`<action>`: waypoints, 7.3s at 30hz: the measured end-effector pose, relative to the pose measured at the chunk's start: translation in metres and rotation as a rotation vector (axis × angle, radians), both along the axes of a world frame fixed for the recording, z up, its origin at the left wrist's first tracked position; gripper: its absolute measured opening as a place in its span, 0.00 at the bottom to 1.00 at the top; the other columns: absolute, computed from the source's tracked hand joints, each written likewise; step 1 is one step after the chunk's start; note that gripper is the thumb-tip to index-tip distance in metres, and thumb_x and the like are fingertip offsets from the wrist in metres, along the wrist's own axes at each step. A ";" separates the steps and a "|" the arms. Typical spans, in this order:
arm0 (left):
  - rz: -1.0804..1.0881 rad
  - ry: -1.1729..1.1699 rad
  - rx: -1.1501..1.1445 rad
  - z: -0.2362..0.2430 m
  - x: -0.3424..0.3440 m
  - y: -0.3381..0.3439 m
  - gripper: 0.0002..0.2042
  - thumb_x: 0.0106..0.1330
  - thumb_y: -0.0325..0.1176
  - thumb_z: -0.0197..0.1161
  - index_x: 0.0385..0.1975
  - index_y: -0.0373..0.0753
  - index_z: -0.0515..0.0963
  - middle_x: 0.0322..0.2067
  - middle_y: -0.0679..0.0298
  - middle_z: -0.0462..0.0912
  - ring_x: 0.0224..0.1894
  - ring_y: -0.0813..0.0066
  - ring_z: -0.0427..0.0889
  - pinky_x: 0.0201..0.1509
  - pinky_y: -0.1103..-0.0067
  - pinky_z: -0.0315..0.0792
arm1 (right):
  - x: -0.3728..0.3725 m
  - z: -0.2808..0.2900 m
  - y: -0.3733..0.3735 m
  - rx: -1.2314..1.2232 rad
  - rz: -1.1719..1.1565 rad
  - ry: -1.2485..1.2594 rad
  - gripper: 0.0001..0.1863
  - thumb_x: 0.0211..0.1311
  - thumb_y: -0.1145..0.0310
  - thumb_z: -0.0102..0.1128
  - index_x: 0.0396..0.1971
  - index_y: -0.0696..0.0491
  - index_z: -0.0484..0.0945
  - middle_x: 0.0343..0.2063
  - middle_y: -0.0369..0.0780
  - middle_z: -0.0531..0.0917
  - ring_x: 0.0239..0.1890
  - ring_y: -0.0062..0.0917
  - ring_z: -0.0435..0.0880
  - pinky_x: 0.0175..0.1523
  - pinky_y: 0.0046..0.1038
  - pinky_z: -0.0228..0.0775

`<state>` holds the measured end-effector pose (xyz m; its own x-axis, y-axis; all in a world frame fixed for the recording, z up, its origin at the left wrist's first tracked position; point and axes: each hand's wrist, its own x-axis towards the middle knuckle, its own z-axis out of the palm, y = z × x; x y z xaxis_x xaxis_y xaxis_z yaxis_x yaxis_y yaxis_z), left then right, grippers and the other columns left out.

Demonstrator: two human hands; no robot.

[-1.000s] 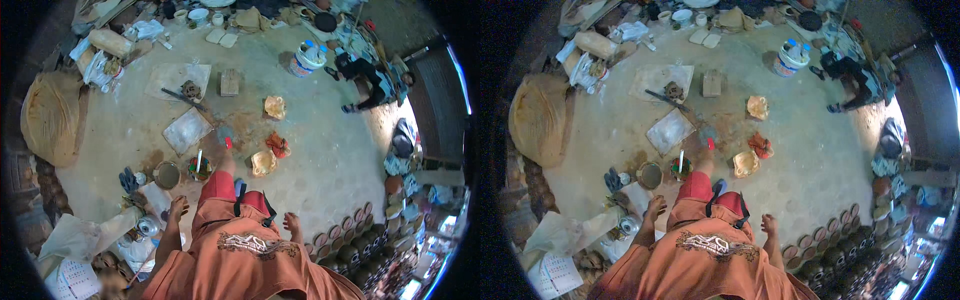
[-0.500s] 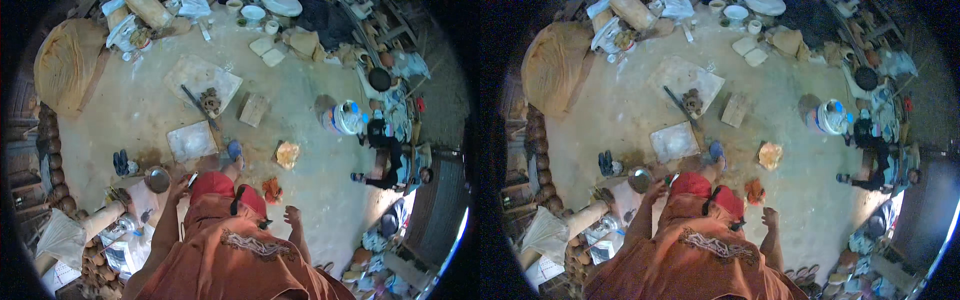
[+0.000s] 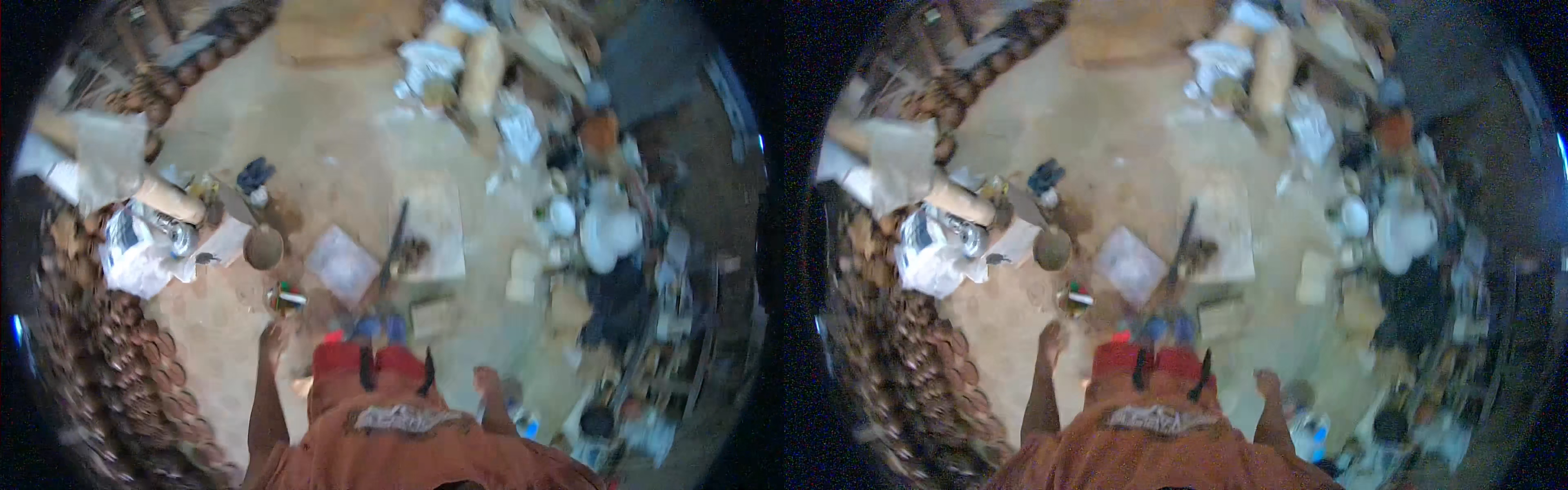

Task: The person assembles a ceramic vessel by hand, joining clay sections together, smoothing the seams with a red tool, and shaping additional clay components by hand on a floor workspace.

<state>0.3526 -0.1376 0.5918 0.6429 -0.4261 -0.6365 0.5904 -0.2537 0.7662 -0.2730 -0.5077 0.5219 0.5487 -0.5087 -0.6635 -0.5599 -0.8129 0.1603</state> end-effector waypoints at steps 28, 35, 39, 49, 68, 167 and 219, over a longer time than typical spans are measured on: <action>1.754 0.624 0.270 0.042 -0.694 0.040 0.30 0.76 0.51 0.58 0.74 0.50 0.63 0.64 0.58 0.76 0.59 0.59 0.80 0.61 0.63 0.74 | 0.336 0.024 -0.066 0.484 0.403 0.253 0.33 0.65 0.45 0.61 0.59 0.57 0.80 0.54 0.51 0.85 0.57 0.44 0.84 0.64 0.39 0.74; 1.639 0.200 0.132 0.022 -0.749 -0.120 0.26 0.71 0.42 0.61 0.68 0.49 0.67 0.58 0.61 0.80 0.54 0.63 0.82 0.52 0.66 0.77 | 0.463 0.001 -0.067 0.557 0.884 -0.078 0.27 0.66 0.44 0.60 0.46 0.56 0.83 0.42 0.50 0.88 0.49 0.45 0.86 0.53 0.42 0.77; 1.417 0.476 -0.002 0.024 -0.699 -0.174 0.22 0.72 0.39 0.60 0.64 0.43 0.71 0.52 0.64 0.80 0.49 0.66 0.81 0.47 0.70 0.79 | 0.529 0.049 -0.058 0.618 0.537 -0.100 0.29 0.66 0.45 0.61 0.50 0.57 0.83 0.47 0.51 0.87 0.53 0.46 0.85 0.57 0.41 0.76; 1.404 0.584 -0.057 -0.023 -0.674 0.025 0.21 0.77 0.49 0.53 0.65 0.51 0.72 0.58 0.65 0.81 0.57 0.66 0.80 0.59 0.62 0.74 | 0.393 -0.015 -0.214 0.247 0.363 -0.131 0.31 0.65 0.48 0.65 0.55 0.60 0.80 0.51 0.56 0.84 0.57 0.49 0.83 0.63 0.43 0.73; -0.175 -0.261 0.535 -0.416 -0.278 -0.013 0.27 0.67 0.34 0.67 0.66 0.34 0.73 0.63 0.51 0.79 0.66 0.58 0.77 0.68 0.65 0.70 | 0.441 -0.552 -0.245 -0.058 0.748 -0.720 0.49 0.44 0.45 0.80 0.65 0.52 0.69 0.64 0.53 0.70 0.67 0.58 0.64 0.71 0.58 0.57; 2.948 0.040 0.430 -0.698 -0.701 -0.171 0.41 0.59 0.14 0.64 0.72 0.39 0.53 0.63 0.51 0.71 0.60 0.55 0.78 0.58 0.62 0.82 | 0.185 -0.583 0.587 1.095 2.067 -0.433 0.32 0.54 0.62 0.73 0.60 0.50 0.73 0.57 0.63 0.74 0.48 0.59 0.84 0.55 0.49 0.79; 2.651 -0.448 0.226 -0.750 -0.646 -0.018 0.25 0.84 0.45 0.37 0.69 0.33 0.64 0.66 0.50 0.71 0.69 0.58 0.71 0.71 0.66 0.67 | 0.200 -0.519 0.381 1.569 1.959 -0.157 0.23 0.46 0.79 0.66 0.46 0.58 0.78 0.42 0.48 0.82 0.44 0.47 0.84 0.45 0.42 0.79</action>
<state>-0.2935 -0.1555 -0.1577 -0.4358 0.8369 -0.3312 -0.3463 0.1838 0.9200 -0.0727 -0.1270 0.0030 -0.3487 0.9217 0.1698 0.6230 0.3633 -0.6927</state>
